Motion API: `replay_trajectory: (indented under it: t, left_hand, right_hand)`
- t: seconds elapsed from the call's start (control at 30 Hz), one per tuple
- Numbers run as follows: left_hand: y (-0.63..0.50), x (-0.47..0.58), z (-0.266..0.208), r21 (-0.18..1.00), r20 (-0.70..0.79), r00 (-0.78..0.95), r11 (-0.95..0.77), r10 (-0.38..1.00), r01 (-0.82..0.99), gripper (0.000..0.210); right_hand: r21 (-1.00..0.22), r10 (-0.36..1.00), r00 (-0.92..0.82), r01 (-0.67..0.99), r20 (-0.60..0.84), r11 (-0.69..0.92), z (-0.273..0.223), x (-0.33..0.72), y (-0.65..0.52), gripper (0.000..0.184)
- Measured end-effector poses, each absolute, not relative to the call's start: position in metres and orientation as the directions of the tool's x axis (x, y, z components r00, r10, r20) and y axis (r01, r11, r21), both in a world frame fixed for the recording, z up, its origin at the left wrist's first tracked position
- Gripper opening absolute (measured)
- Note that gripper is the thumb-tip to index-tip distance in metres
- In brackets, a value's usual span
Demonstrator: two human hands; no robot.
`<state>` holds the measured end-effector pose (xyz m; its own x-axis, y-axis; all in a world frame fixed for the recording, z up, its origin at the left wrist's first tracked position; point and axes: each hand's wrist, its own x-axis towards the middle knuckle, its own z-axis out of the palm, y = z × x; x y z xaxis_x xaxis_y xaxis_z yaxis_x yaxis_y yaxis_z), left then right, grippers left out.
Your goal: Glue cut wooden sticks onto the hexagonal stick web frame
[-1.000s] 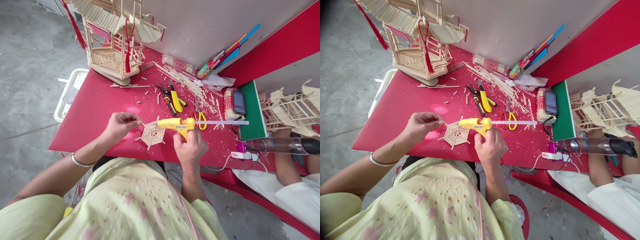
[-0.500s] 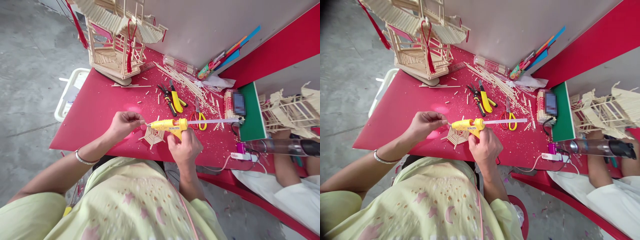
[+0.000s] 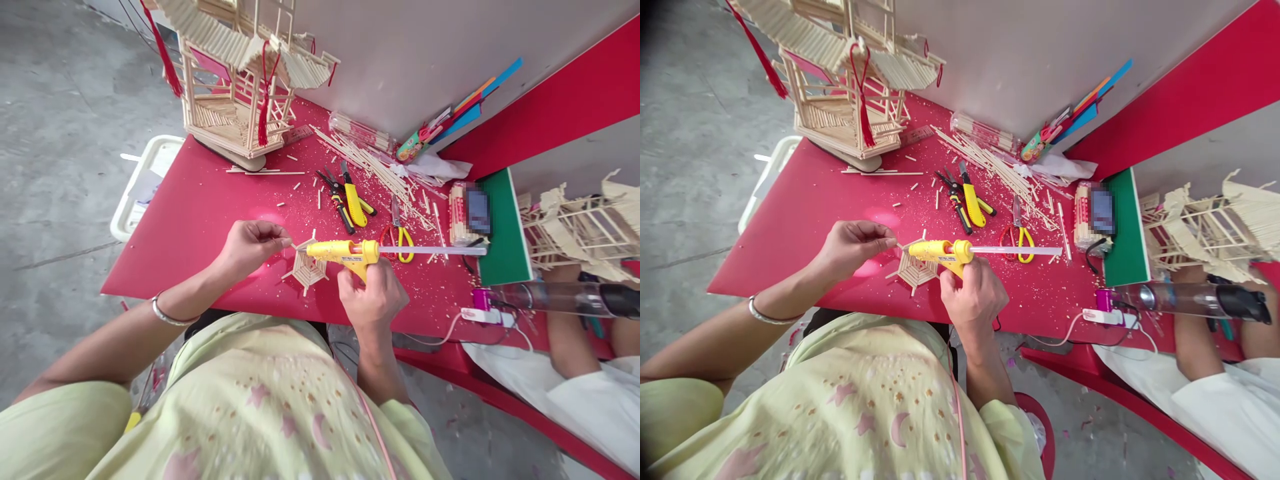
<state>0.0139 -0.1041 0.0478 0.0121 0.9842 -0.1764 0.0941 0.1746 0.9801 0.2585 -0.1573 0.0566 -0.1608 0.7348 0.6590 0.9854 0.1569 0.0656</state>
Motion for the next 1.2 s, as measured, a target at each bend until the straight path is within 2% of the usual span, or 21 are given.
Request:
replay_trajectory:
  t: [0.43, 1.2]
  left_hand:
    - [-0.1006, 0.0118, 0.0540, 0.944, -0.020, 0.058, 0.000, 0.998, 0.329, 0.026]
    - [-0.1011, 0.0156, 0.0512, 0.933, -0.021, 0.071, -0.006, 0.997, 0.360, 0.027]
  right_hand:
    - [0.030, 0.732, -0.129, 0.989, 0.669, 0.147, 0.0558, 0.2574, -0.1578, 0.013]
    - [0.032, 0.720, -0.135, 0.987, 0.681, 0.155, 0.0538, 0.2581, -0.1580, 0.013]
